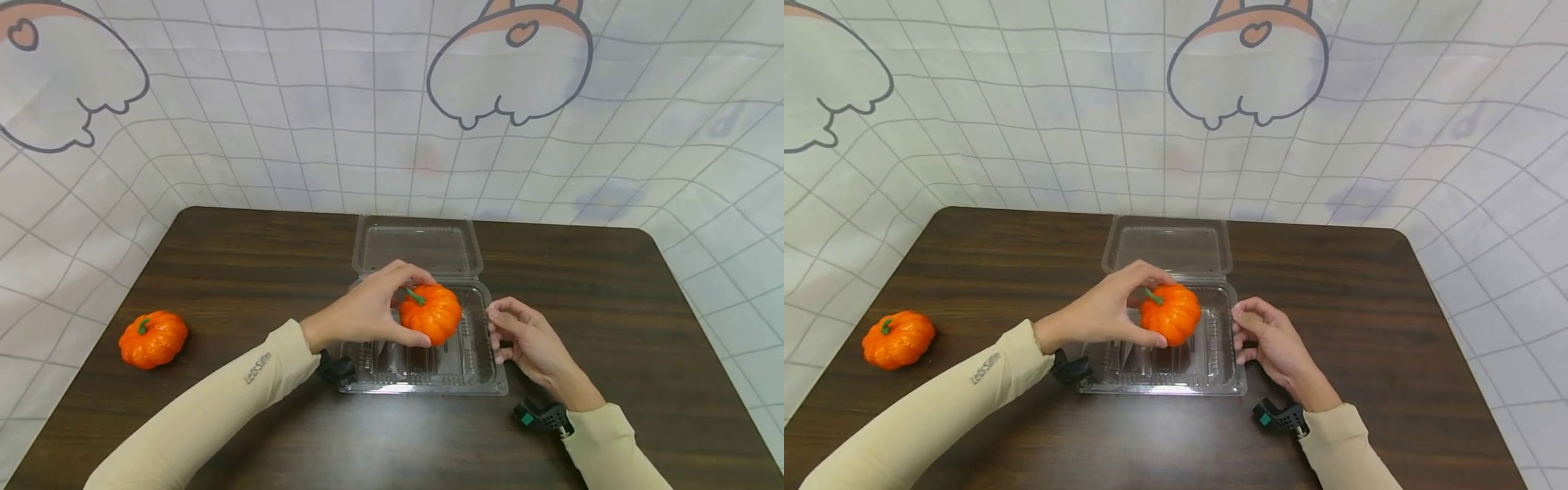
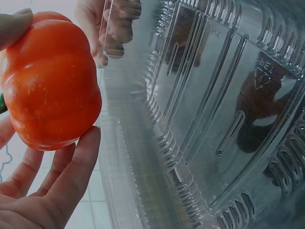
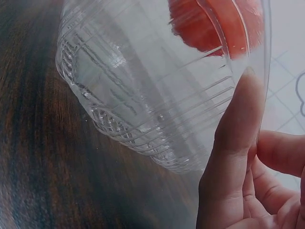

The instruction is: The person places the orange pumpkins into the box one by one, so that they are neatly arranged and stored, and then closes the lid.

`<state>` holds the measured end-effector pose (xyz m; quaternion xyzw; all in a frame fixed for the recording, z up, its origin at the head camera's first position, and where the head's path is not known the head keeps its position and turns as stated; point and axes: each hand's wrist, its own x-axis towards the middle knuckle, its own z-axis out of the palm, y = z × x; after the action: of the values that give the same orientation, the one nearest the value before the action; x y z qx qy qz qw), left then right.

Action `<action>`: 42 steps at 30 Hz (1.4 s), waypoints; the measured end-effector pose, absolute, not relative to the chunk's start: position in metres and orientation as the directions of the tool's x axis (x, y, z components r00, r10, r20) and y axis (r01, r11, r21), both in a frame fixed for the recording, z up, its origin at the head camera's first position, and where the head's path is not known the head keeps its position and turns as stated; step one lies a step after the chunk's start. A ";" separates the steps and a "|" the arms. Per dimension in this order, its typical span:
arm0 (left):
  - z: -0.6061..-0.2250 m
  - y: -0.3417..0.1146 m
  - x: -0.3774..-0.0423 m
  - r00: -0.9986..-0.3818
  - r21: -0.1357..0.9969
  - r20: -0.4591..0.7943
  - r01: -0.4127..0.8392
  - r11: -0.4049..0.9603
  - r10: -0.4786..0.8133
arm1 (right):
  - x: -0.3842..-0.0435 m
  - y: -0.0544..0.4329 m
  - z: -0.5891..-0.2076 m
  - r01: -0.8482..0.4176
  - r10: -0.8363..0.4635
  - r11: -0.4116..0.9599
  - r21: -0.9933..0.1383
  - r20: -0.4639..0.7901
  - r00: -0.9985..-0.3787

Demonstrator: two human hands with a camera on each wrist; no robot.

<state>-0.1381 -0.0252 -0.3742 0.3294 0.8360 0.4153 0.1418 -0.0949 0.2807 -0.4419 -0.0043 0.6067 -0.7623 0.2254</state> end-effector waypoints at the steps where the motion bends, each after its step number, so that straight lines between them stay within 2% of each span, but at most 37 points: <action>1: -0.374 -0.024 -0.139 -0.741 0.781 0.033 0.438 0.446 0.670 | -0.095 0.281 -0.442 0.340 -0.349 -0.162 -0.927 -0.268 -0.898; 12: -0.375 -0.006 -0.141 -0.705 0.768 -0.041 0.431 0.474 0.708 | -0.096 0.281 -0.440 0.362 -0.355 -0.155 -0.919 -0.290 -0.889; 21: -0.375 0.000 -0.147 -0.682 0.753 -0.051 0.453 0.477 0.730 | -0.098 0.280 -0.439 0.376 -0.350 -0.154 -0.914 -0.306 -0.886; 32: -0.386 0.009 -0.151 -0.626 0.746 -0.100 0.467 0.475 0.773 | -0.097 0.280 -0.441 0.384 -0.346 -0.163 -0.909 -0.312 -0.885; 42: -0.396 0.013 -0.153 -0.612 0.749 -0.122 0.460 0.477 0.781 | -0.097 0.279 -0.442 0.386 -0.349 -0.167 -0.907 -0.312 -0.884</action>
<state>-0.1533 0.0134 -0.3956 0.3749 0.8278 0.3475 0.2311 -0.0965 0.2785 -0.4423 0.0157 0.5987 -0.7639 0.2404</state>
